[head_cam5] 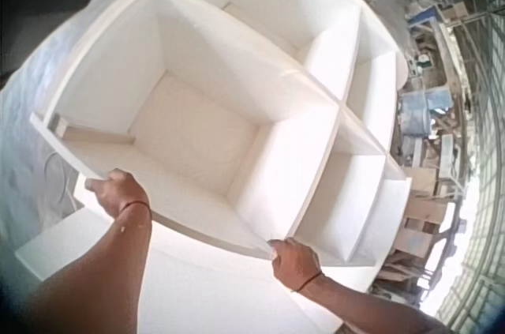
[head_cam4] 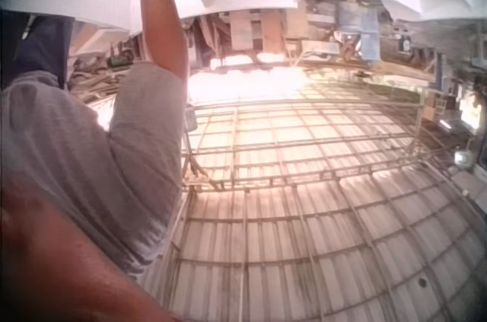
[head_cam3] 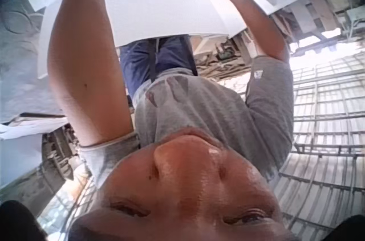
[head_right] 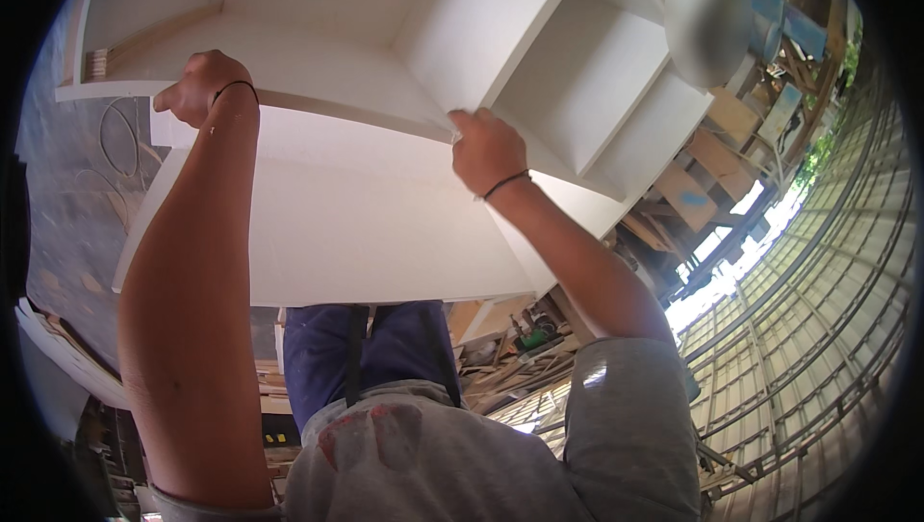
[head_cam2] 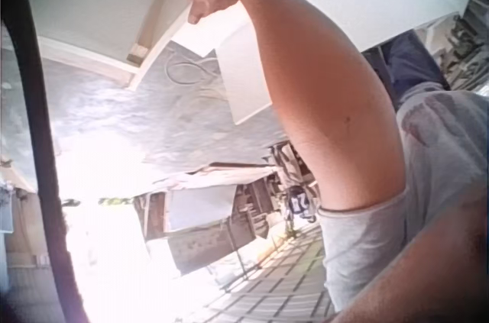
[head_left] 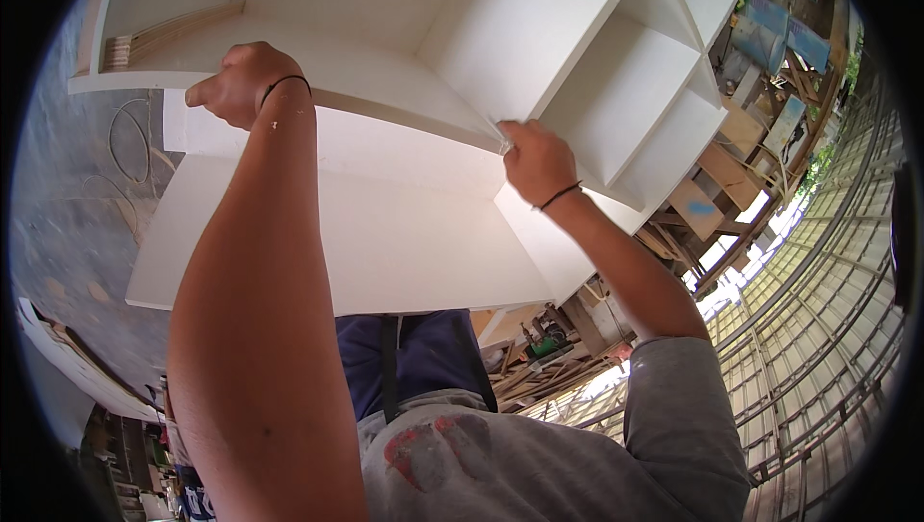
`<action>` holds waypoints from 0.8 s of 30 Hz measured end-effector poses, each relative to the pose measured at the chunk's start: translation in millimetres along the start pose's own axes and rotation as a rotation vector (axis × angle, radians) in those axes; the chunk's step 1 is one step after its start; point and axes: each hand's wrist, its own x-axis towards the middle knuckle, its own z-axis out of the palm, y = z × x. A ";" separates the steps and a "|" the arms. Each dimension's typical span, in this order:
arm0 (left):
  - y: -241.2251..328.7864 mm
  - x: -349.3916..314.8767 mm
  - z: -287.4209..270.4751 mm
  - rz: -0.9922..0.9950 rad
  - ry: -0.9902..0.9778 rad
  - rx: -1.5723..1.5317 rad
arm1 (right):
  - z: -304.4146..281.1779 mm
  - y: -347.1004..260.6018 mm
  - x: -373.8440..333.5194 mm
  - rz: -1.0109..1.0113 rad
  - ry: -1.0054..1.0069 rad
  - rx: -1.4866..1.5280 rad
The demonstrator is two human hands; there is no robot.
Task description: The person scrapes the edges and corners of a white wooden cabinet using a small metal scraper. They repeatedly run the tool along the seams and edges to remove residue or smooth the surface.
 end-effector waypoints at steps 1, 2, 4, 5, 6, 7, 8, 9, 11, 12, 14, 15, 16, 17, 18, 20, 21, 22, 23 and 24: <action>2.5 -2.7 -1.7 0.007 -0.005 -0.001 | -17.4 10.2 16.8 0.166 -0.057 0.260; 2.0 -3.1 -3.0 0.017 -0.008 0.003 | -36.5 21.6 37.3 0.053 0.113 0.101; -1.8 4.7 4.8 -0.004 -0.001 -0.020 | -78.0 43.5 77.1 -0.146 0.384 -0.245; -2.1 6.3 7.5 -0.014 -0.003 -0.033 | -85.3 55.8 85.4 -0.183 0.383 -0.392; -1.8 4.9 5.0 -0.006 -0.017 -0.037 | -90.2 61.6 91.4 -0.222 0.379 -0.536; 0.1 1.2 2.0 0.001 -0.032 -0.041 | -90.4 64.7 92.2 -0.262 0.373 -0.681; 0.3 -1.4 0.2 0.009 -0.047 -0.044 | -76.6 62.3 81.4 -0.310 0.401 -0.671; -1.7 0.4 -0.3 -0.001 -0.031 -0.050 | -51.0 55.8 63.7 -0.338 0.374 -0.586; -0.9 3.8 3.0 -0.023 -0.025 -0.067 | -2.1 33.6 11.0 -0.458 0.351 -0.463; -0.8 5.5 2.4 -0.040 -0.029 -0.082 | 13.5 8.2 -15.3 -0.331 0.194 -0.437; -3.5 8.0 1.4 -0.078 -0.035 -0.108 | 9.4 1.4 -14.8 0.018 0.038 0.021; -4.3 5.3 2.6 -0.054 -0.029 -0.079 | -2.3 8.8 -5.9 0.198 -0.064 0.280; -3.3 2.2 1.2 -0.030 -0.014 -0.045 | -18.9 13.9 8.3 0.181 -0.005 0.316; -1.2 0.1 0.0 -0.006 -0.002 -0.014 | -33.8 23.0 29.3 0.102 0.163 0.218; 0.6 1.2 -0.5 -0.007 -0.008 -0.018 | -57.1 23.2 48.7 -0.044 0.301 -0.004; -3.4 2.5 0.4 -0.024 -0.007 -0.072 | -72.9 47.3 74.2 -0.181 0.354 -0.540; -3.9 3.7 0.2 -0.030 -0.007 -0.100 | -67.7 45.4 69.2 -0.206 0.335 -0.567; -2.0 1.7 -1.5 -0.032 -0.037 -0.091 | -56.1 43.0 57.4 -0.232 0.316 -0.595; 0.9 -2.3 -3.2 -0.033 -0.068 -0.081 | -41.8 39.9 42.5 -0.257 0.297 -0.623; 0.4 -3.4 -7.7 -0.038 -0.088 -0.065 | -16.0 30.7 18.4 -0.290 0.253 -0.582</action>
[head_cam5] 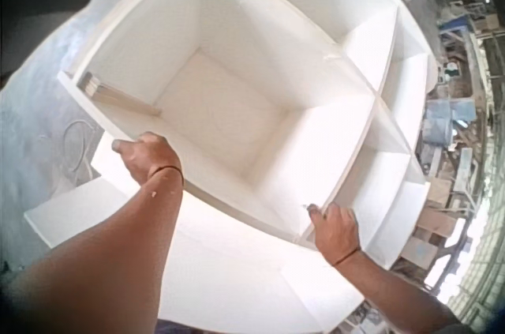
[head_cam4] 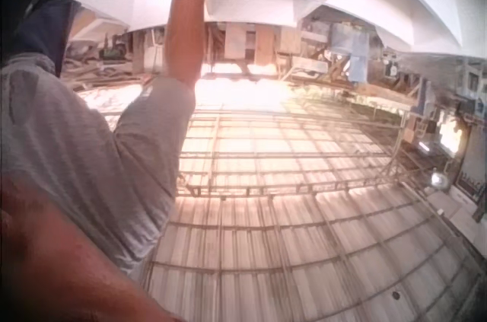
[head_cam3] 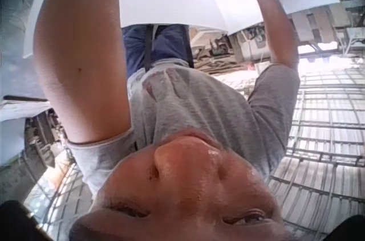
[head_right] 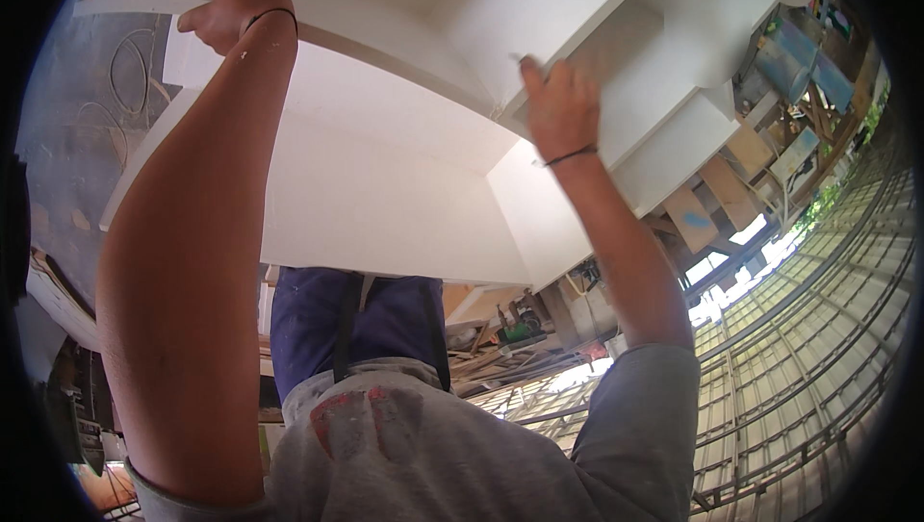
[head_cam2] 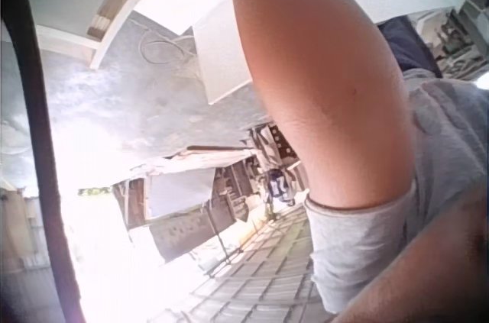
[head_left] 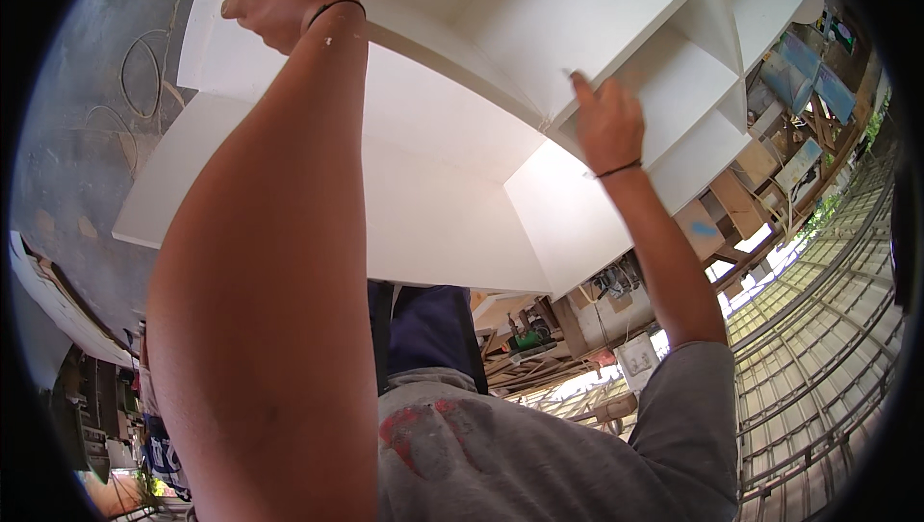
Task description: The person scrapes the edges and corners of a white wooden cabinet using a small metal scraper. They repeatedly run the tool along the seams and edges to remove residue or smooth the surface.
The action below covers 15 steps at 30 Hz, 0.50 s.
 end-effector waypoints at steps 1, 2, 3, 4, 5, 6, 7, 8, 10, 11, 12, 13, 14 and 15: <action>-0.9 2.1 -2.5 0.014 -0.007 0.003 | 1.1 -29.2 -21.2 -0.029 -0.028 0.041; -1.9 4.4 -3.3 0.025 0.000 -0.003 | -3.5 -46.8 -27.6 0.083 -0.099 0.171; -2.3 4.7 -1.6 0.039 -0.001 -0.008 | -3.9 -54.5 -31.7 0.202 -0.174 0.298; -1.4 4.9 -1.2 0.034 0.008 0.012 | -0.8 -44.1 -27.1 0.304 -0.195 0.559; -0.2 5.1 -1.2 0.030 0.018 0.031 | -1.0 -29.4 -18.2 0.430 -0.265 0.831; -1.5 5.9 0.2 0.028 0.023 0.055 | -7.7 -16.1 -1.0 0.374 -0.067 0.762; -2.4 6.3 2.9 0.026 0.041 0.063 | -10.6 6.6 16.6 0.272 0.055 0.521; -3.1 8.0 5.3 0.027 0.058 0.071 | -17.4 22.7 33.2 0.230 0.145 0.382; -0.7 6.8 7.2 0.030 0.058 0.045 | -10.6 35.5 36.4 0.116 0.120 0.076; -1.5 4.8 5.6 0.028 0.043 0.016 | -8.2 38.0 34.8 0.058 0.105 -0.077; -2.3 4.0 4.5 0.020 0.034 -0.012 | 0.1 17.3 18.6 -0.058 0.157 -0.125; -3.1 6.4 4.8 0.026 0.047 0.008 | 9.1 -12.8 -4.9 -0.118 0.104 -0.011; -3.3 7.1 9.8 0.032 0.040 0.031 | 11.5 -52.7 -29.9 0.016 -0.021 0.075; -3.6 8.9 8.9 0.036 0.061 0.051 | 1.9 -57.9 -26.6 0.161 -0.104 0.244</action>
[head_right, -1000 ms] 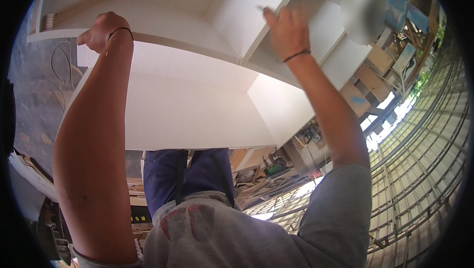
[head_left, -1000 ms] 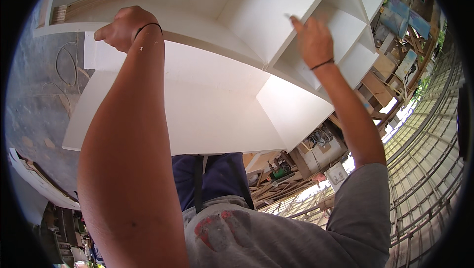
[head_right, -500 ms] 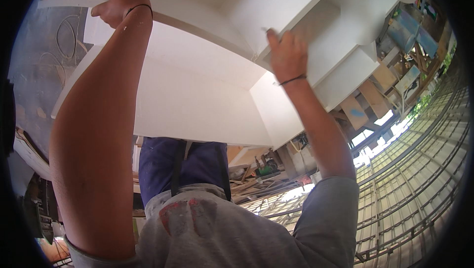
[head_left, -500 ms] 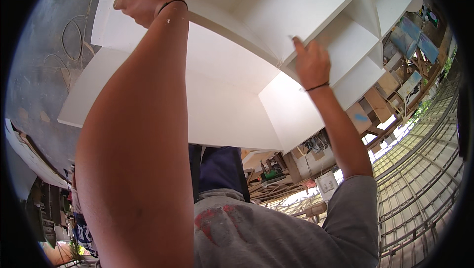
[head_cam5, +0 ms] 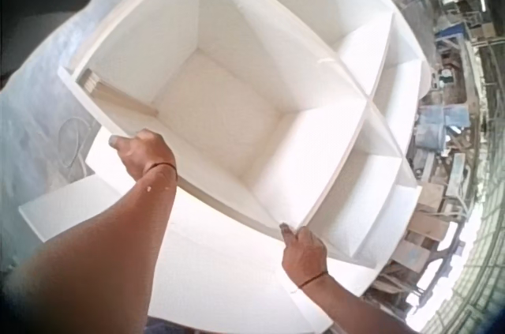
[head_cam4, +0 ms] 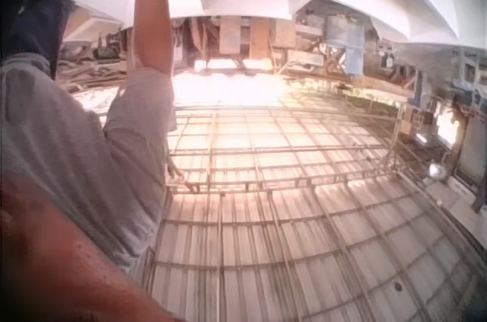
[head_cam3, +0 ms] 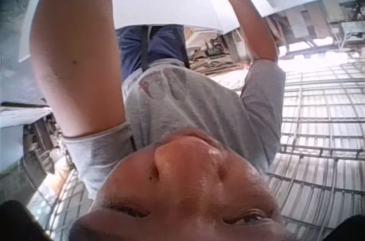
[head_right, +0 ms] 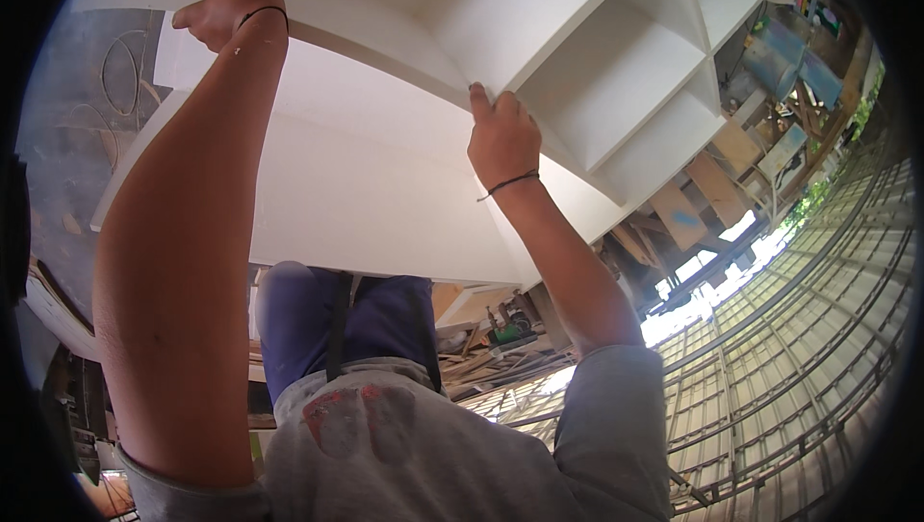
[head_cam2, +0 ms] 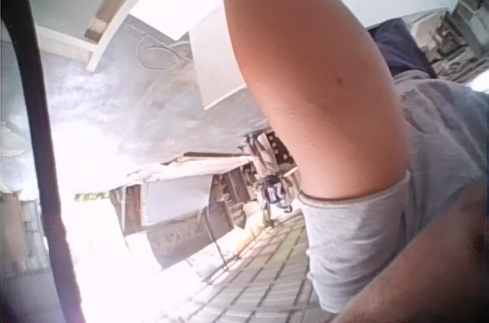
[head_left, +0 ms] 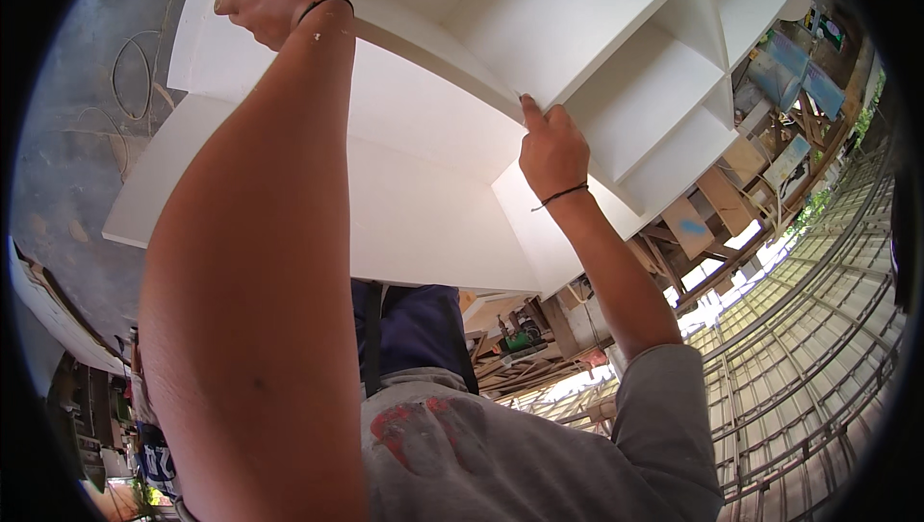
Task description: The person scrapes the edges and corners of a white wooden cabinet using a small metal scraper. They repeatedly run the tool along the seams and edges to remove residue or smooth the surface.
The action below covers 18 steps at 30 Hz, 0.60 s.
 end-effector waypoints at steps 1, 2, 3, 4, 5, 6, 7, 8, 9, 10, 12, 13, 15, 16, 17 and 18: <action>-0.1 1.0 -0.9 -0.015 -0.012 -0.019 | -2.9 8.9 4.6 0.137 -0.101 0.271; 1.0 2.4 -2.3 -0.031 -0.024 -0.039 | -5.9 22.3 12.5 0.275 -0.205 0.539; 0.1 3.5 -3.8 -0.038 -0.046 -0.051 | -26.1 25.0 27.1 0.226 -0.131 0.425; -1.1 4.2 -2.2 -0.023 -0.033 -0.043 | -39.9 32.9 45.2 0.147 0.038 0.287; -3.1 4.1 0.8 -0.011 -0.019 -0.034 | -48.2 52.3 65.2 0.093 0.095 0.128; -3.9 5.1 0.9 0.000 0.003 -0.023 | -58.0 66.7 84.2 0.035 0.144 -0.072; -2.2 2.3 -1.2 0.000 -0.020 -0.022 | -64.2 80.9 96.5 -0.030 0.159 -0.243; -1.4 -2.4 -4.8 0.001 -0.044 -0.021 | -61.0 81.9 94.4 -0.072 0.143 -0.304; 1.1 -4.6 -7.0 -0.002 -0.065 -0.022 | -56.0 79.1 88.7 -0.117 0.126 -0.367; 2.1 -3.6 -5.9 0.002 -0.067 -0.005 | -47.9 74.0 78.4 -0.162 0.105 -0.429; 4.6 -3.0 -7.2 0.008 -0.064 0.038 | -22.4 34.2 36.0 -0.247 0.026 -0.295; 4.4 -3.8 -8.9 0.006 -0.070 0.035 | -18.0 10.6 19.8 -0.148 -0.069 -0.213; 3.9 -1.6 -14.2 0.007 -0.071 0.029 | -23.5 4.9 22.7 0.101 -0.263 0.118; 3.2 0.7 -11.9 0.016 -0.058 0.027 | -33.9 20.8 39.6 0.258 -0.359 0.365; 0.4 3.9 -9.8 0.021 -0.044 0.029 | -50.6 30.9 61.0 0.345 -0.314 0.369; -1.9 3.2 -7.0 0.027 -0.039 0.035 | -62.9 49.4 82.2 0.231 -0.139 0.129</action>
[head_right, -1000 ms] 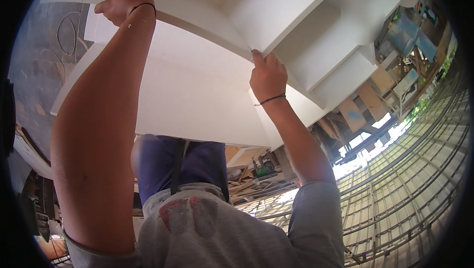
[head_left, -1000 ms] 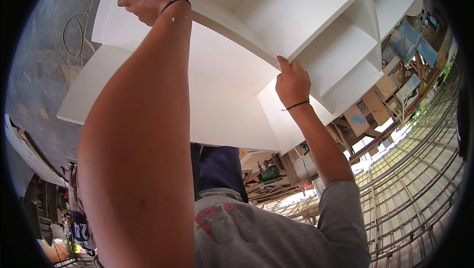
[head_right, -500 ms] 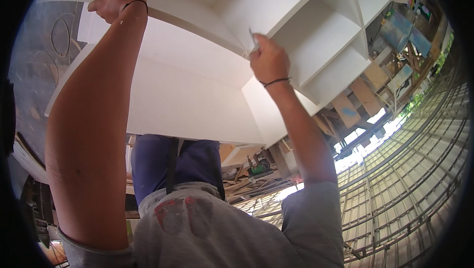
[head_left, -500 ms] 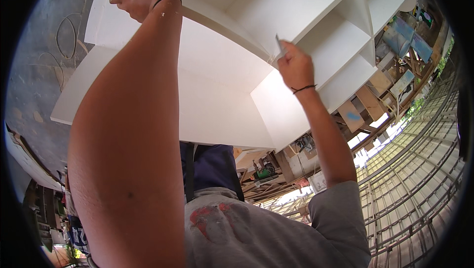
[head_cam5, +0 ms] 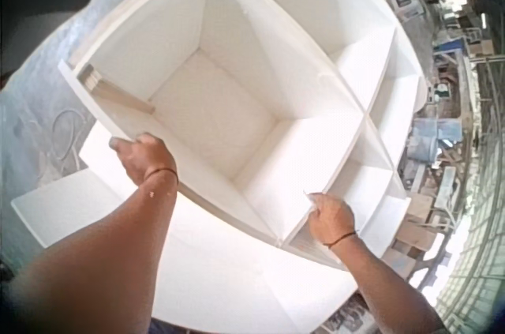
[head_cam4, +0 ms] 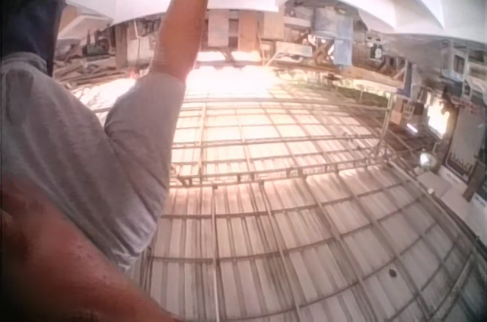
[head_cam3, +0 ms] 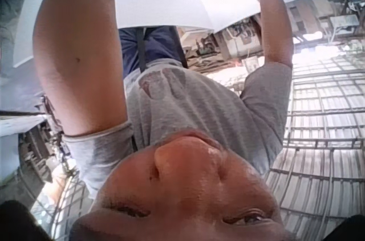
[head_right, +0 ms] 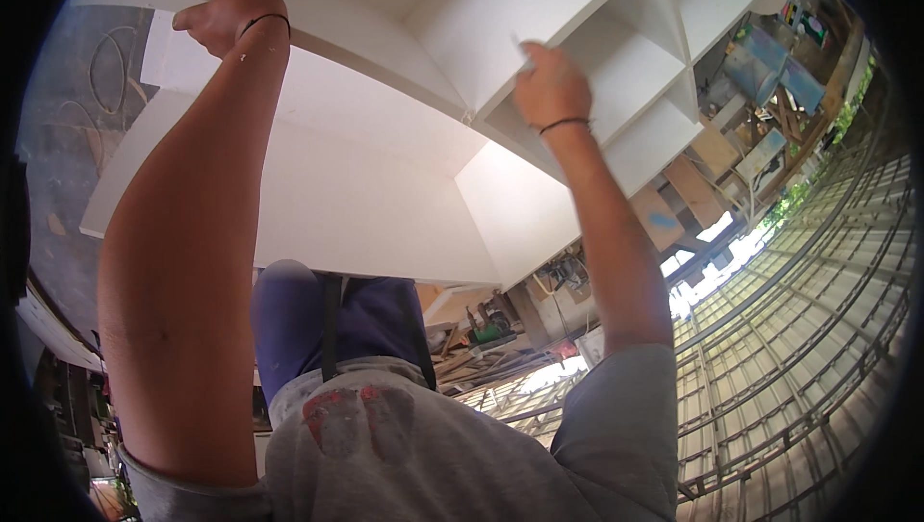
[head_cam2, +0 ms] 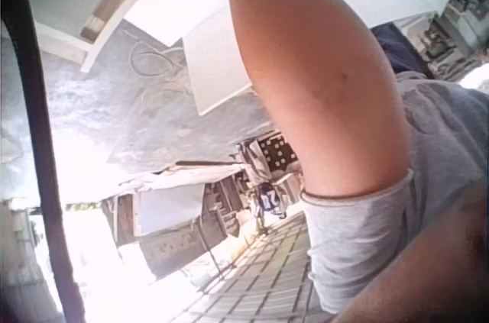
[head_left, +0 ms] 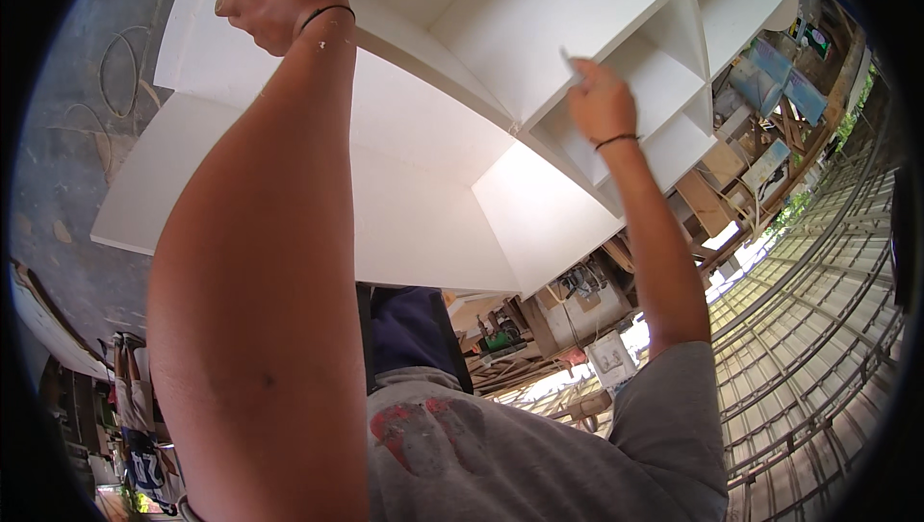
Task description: The person scrapes the edges and corners of a white wooden cabinet using a small metal scraper. They repeatedly run the tool along the seams and edges to remove residue or smooth the surface.
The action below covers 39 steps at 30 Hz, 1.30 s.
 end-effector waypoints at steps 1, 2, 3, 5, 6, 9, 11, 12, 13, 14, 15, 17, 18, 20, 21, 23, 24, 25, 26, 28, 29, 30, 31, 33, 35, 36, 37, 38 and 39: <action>1.7 -2.8 -0.1 -0.012 -0.019 -0.001 | -19.8 13.3 25.4 -0.007 0.025 -0.194; 4.9 -5.6 -1.0 -0.023 -0.037 -0.005 | -36.9 23.0 44.2 -0.032 0.076 -0.364; 7.8 -6.3 -2.5 -0.036 -0.050 -0.011 | -45.9 26.5 55.7 -0.091 0.074 -0.531; 5.8 -7.3 0.2 -0.016 -0.034 -0.024 | -25.3 21.6 40.2 -0.197 0.069 -0.595; 4.0 -6.1 -0.9 -0.005 -0.021 -0.025 | -6.3 12.9 23.9 -0.253 0.063 -0.620; 6.4 -7.3 -5.7 -0.036 -0.056 -0.054 | 56.4 -23.1 -55.3 -0.281 -0.058 -0.358; 2.3 -4.3 -2.8 -0.046 -0.051 -0.056 | 53.8 -26.7 -57.6 -0.037 -0.245 0.022; 0.9 -1.1 -1.0 -0.049 -0.041 -0.059 | 36.9 -19.3 -37.4 0.087 -0.339 0.282; 0.5 0.7 0.6 -0.049 -0.037 -0.058 | 13.2 -20.1 -16.3 0.140 -0.313 0.224; 2.1 -2.3 2.7 -0.044 -0.047 -0.055 | 10.7 2.4 1.5 -0.045 0.016 -0.006; 2.3 -3.6 4.1 -0.039 -0.050 -0.048 | -7.2 10.8 19.5 -0.097 0.111 -0.205; 0.2 -2.4 1.9 -0.032 -0.033 -0.035 | -17.7 10.1 26.8 -0.176 0.076 -0.479; 0.3 -3.1 2.6 -0.030 -0.030 -0.031 | -10.4 14.0 22.9 -0.243 0.054 -0.585; 3.0 -5.9 2.6 -0.029 -0.042 -0.021 | 32.7 -5.2 -28.6 -0.363 -0.014 -0.528; 2.7 -4.9 0.6 -0.031 -0.035 -0.016 | 54.6 -25.5 -52.8 -0.263 -0.080 -0.422; 1.0 -3.3 0.6 -0.019 -0.005 -0.003 | 56.8 -31.8 -57.3 -0.051 -0.265 -0.097; 0.1 -1.9 2.7 -0.011 0.014 0.001 | 42.4 -21.6 -39.6 0.054 -0.380 0.130; -0.3 -2.6 4.5 -0.009 0.002 -0.008 | 23.4 -20.1 -28.7 0.092 -0.305 0.100; 1.6 -4.7 3.5 -0.007 -0.015 -0.016 | 15.2 -11.8 -19.6 -0.046 -0.069 -0.060; 2.5 -5.8 -0.7 -0.024 -0.034 -0.047 | -6.2 -9.6 -1.4 -0.093 -0.045 -0.330; 3.1 -6.4 -3.2 -0.041 -0.047 -0.072 | 2.7 -11.5 -9.9 -0.172 -0.059 -0.376; 5.6 -7.6 -4.1 -0.059 -0.064 -0.104 | 17.6 -15.3 -24.9 -0.248 -0.066 -0.428; 6.2 -7.5 -4.4 -0.052 -0.064 -0.087 | 35.2 -21.2 -42.0 -0.329 -0.078 -0.479; 3.4 -2.5 -7.3 -0.049 -0.057 -0.045 | 46.6 -38.6 -60.7 -0.188 -0.247 -0.300; 2.4 -3.0 -2.8 -0.029 -0.019 -0.080 | 25.6 -33.7 -35.3 -0.012 -0.362 -0.087; 0.7 -5.0 -1.0 -0.020 -0.012 -0.087 | 14.6 -17.1 -19.4 0.038 -0.377 -0.003; 1.4 -5.8 -1.8 -0.030 -0.021 -0.088 | 5.5 -5.7 -5.5 -0.073 -0.118 -0.149; 3.3 -5.6 -0.7 -0.038 -0.028 -0.096 | -10.3 -2.8 10.2 -0.087 -0.024 -0.268; 5.4 -3.8 -1.5 -0.042 -0.039 -0.103 | -20.3 -1.2 20.3 -0.100 -0.042 -0.382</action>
